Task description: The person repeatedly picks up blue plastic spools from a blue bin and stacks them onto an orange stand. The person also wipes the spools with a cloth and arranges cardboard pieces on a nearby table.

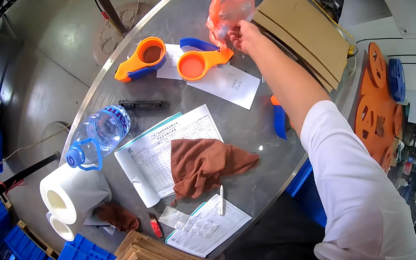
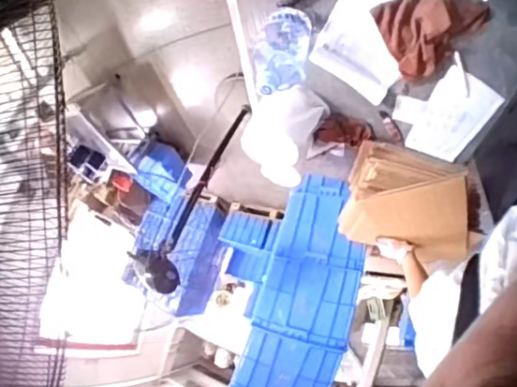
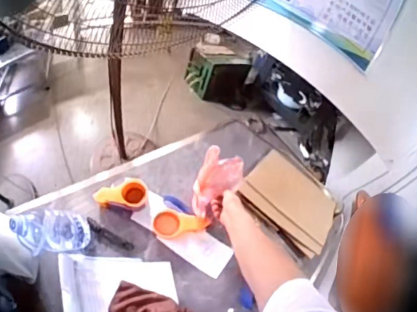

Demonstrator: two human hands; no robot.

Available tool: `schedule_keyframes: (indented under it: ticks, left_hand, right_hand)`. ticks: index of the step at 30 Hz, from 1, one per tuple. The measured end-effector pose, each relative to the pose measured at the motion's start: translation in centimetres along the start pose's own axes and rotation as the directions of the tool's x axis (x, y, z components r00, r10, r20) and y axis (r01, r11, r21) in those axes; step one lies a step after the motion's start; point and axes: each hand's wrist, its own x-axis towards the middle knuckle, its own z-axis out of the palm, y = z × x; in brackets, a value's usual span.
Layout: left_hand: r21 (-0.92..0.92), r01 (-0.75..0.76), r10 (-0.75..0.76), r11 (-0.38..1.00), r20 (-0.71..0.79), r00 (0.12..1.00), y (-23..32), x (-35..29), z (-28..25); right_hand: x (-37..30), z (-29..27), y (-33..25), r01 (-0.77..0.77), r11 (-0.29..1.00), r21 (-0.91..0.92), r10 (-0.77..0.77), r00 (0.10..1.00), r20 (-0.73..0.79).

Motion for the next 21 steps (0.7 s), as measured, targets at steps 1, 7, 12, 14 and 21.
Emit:
schedule_keyframes:
  ticks: [1,7,12,14,21]
  left_hand:
    - [-0.008,-0.040,0.040,0.999,-0.033,0.999,-0.1,0.2,0.2]
    - [0.033,-0.047,0.046,0.998,0.022,0.999,-2.2,0.2,2.2]
    - [-0.228,0.102,-0.083,0.968,0.092,0.992,0.8,0.1,0.1]
    - [-0.482,0.139,-0.147,0.865,0.023,0.989,1.9,0.3,0.7]
    - [-0.593,-0.017,-0.082,0.805,-0.139,0.987,2.5,0.4,1.4]
  right_hand:
    - [0.3,0.0,0.6,0.013,0.999,0.043,-0.013,1.000,0.001]
    - [-4.2,-1.5,4.1,0.208,0.978,0.036,-0.209,0.978,0.031]
    - [-15.8,-6.7,12.0,0.506,0.855,-0.113,-0.487,0.858,0.161]
    - [-22.2,-9.2,16.9,0.451,0.882,-0.138,-0.411,0.879,0.242]
    - [-49.3,-14.9,39.3,0.054,0.917,-0.396,0.229,0.741,0.631]
